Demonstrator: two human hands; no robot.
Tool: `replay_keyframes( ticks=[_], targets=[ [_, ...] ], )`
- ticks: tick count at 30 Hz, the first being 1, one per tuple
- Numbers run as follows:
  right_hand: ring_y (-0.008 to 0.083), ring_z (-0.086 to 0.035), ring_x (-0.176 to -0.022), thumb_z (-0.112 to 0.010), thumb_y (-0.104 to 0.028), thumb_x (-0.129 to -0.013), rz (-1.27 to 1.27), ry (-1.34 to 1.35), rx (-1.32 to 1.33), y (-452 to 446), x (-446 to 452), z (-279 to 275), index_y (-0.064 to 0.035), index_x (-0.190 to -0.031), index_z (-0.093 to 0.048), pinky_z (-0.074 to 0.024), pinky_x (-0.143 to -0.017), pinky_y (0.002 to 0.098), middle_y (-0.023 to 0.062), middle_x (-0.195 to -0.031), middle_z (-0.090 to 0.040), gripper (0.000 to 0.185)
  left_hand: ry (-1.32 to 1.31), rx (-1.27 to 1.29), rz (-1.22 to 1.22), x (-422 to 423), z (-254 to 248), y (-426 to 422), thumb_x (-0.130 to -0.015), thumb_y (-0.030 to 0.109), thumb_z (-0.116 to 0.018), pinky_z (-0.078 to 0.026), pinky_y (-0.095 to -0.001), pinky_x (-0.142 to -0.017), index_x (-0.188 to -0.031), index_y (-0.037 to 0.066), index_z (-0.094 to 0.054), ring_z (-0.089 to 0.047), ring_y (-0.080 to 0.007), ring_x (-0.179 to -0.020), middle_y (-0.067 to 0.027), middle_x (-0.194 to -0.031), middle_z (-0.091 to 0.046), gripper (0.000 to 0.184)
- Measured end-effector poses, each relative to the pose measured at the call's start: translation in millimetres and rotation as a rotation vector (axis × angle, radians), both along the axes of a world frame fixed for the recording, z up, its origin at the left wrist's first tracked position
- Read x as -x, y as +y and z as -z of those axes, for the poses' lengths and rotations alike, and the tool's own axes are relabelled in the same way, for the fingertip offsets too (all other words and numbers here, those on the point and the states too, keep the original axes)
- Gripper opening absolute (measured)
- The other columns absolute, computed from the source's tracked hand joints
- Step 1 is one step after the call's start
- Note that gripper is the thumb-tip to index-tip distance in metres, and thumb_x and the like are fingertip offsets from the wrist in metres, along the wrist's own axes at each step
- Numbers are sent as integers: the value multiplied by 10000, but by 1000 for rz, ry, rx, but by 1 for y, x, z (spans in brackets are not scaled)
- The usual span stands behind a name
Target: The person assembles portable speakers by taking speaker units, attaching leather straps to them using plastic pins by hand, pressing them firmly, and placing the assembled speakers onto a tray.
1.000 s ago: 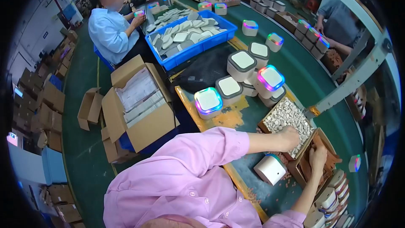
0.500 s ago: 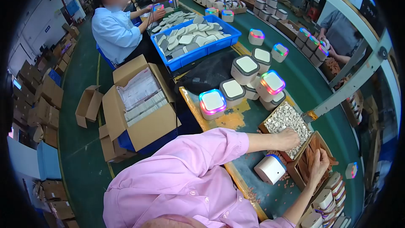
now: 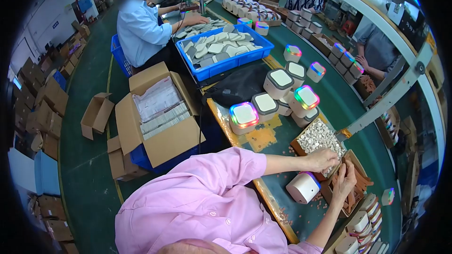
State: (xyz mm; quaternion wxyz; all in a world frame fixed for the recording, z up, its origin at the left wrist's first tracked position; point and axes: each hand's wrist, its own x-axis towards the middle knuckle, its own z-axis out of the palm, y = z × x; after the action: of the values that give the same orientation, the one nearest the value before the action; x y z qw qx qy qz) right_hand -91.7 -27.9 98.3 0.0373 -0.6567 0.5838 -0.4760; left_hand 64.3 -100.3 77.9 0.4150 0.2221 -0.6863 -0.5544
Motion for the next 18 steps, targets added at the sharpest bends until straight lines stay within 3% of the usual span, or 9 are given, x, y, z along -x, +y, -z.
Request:
replay_keyframes(
  ticks=[2,3,6,10,16,18],
  targets=[
    [73,-507,-696,-545,-82,-976,-14,-6,-8,7,-9,-4,7,-1080,-610,-406,-607,233,25,-824,-605,151,82,87,38,-3,4,6,-893,224,-596,-483,-342,-464,-710,-12,-600,-574,-159,-426,-98,-510,-589,299],
    [76,-502,-675,-547,-80,-975,-12,3,-18,10,-14,-7,6,-1075,-608,-403,-594,235,20,-793,-596,145,91,1,87,-11,-4,13,-914,207,-590,-481,-310,-444,-730,-12,-603,-573,-148,-437,-89,-523,-595,286],
    [86,-486,-627,-545,-65,-971,36,-21,-54,21,-22,-12,-3,-1063,-606,-395,-560,241,12,-729,-570,127,116,-253,214,-17,-2,16,-946,180,-552,-488,-283,-434,-779,-17,-602,-594,-148,-465,-86,-576,-618,263],
    [100,-466,-598,-534,-33,-964,47,43,34,26,-32,-13,-13,-1049,-605,-392,-540,261,31,-690,-542,113,168,-322,284,-16,1,22,-979,156,-478,-510,-279,-457,-902,-38,-580,-630,-170,-525,-106,-654,-640,232],
    [129,-597,-683,-562,-12,-944,22,252,54,36,-39,-8,-11,-1107,-633,-480,-621,277,106,-790,-652,177,116,-322,284,-20,-3,34,-959,88,-419,-523,-291,-482,-978,-63,-521,-651,-194,-570,-131,-667,-639,183],
    [136,-626,-720,-580,0,-931,3,204,-2,45,-43,-14,-7,-1100,-648,-497,-648,278,114,-847,-678,181,122,-327,272,-23,-6,37,-946,72,-417,-522,-296,-480,-975,-67,-510,-650,-199,-567,-137,-666,-639,170]
  ],
)
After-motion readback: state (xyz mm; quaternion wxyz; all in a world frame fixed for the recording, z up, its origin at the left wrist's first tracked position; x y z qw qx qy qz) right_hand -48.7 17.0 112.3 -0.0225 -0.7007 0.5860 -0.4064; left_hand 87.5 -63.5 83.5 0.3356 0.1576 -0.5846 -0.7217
